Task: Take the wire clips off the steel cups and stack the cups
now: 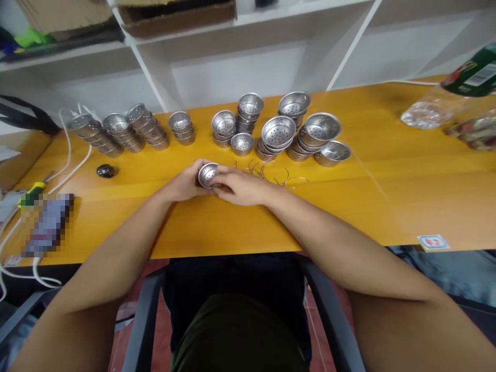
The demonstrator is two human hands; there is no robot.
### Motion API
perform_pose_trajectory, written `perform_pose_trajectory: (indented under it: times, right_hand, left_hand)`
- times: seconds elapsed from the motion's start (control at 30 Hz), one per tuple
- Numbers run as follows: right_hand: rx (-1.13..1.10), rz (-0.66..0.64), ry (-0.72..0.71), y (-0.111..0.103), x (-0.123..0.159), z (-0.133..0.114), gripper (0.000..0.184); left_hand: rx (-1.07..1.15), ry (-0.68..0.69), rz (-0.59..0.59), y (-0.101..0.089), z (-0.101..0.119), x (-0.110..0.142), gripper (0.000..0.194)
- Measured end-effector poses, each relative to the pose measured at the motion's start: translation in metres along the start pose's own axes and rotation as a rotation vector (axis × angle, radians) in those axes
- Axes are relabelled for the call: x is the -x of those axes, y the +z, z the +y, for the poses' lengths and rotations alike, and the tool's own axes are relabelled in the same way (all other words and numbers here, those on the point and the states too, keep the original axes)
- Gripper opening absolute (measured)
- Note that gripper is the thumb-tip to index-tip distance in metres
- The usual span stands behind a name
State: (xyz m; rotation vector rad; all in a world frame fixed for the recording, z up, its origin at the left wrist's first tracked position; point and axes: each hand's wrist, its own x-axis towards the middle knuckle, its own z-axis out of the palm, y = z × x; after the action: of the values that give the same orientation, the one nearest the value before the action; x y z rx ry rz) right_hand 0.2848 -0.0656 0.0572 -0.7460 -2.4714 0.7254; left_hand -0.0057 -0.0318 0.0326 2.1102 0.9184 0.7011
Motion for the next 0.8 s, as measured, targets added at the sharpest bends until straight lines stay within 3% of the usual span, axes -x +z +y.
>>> perform_pose_trajectory:
  times: [0.07, 0.13, 0.27, 0.5, 0.8]
  right_hand:
    - [-0.069, 0.112, 0.010, -0.002, -0.001, -0.001, 0.018]
    - [-0.112, 0.223, 0.043, -0.005, -0.002, -0.004, 0.025]
    - [-0.064, 0.372, 0.169, -0.006, -0.001, -0.015, 0.039]
    - [-0.003, 0.452, 0.291, -0.001, -0.005, -0.027, 0.046]
    - [-0.234, 0.484, 0.349, 0.007, -0.008, -0.013, 0.053]
  left_hand:
    - [0.072, 0.060, 0.043, 0.008, 0.006, -0.004, 0.068]
    - [0.089, 0.117, 0.070, 0.013, 0.015, -0.007, 0.065]
    - [-0.030, 0.136, 0.102, 0.019, 0.032, -0.007, 0.056]
    - [-0.216, 0.040, 0.149, 0.025, 0.041, -0.006, 0.058]
    - [-0.137, 0.024, 0.154, 0.026, 0.039, -0.005, 0.065]
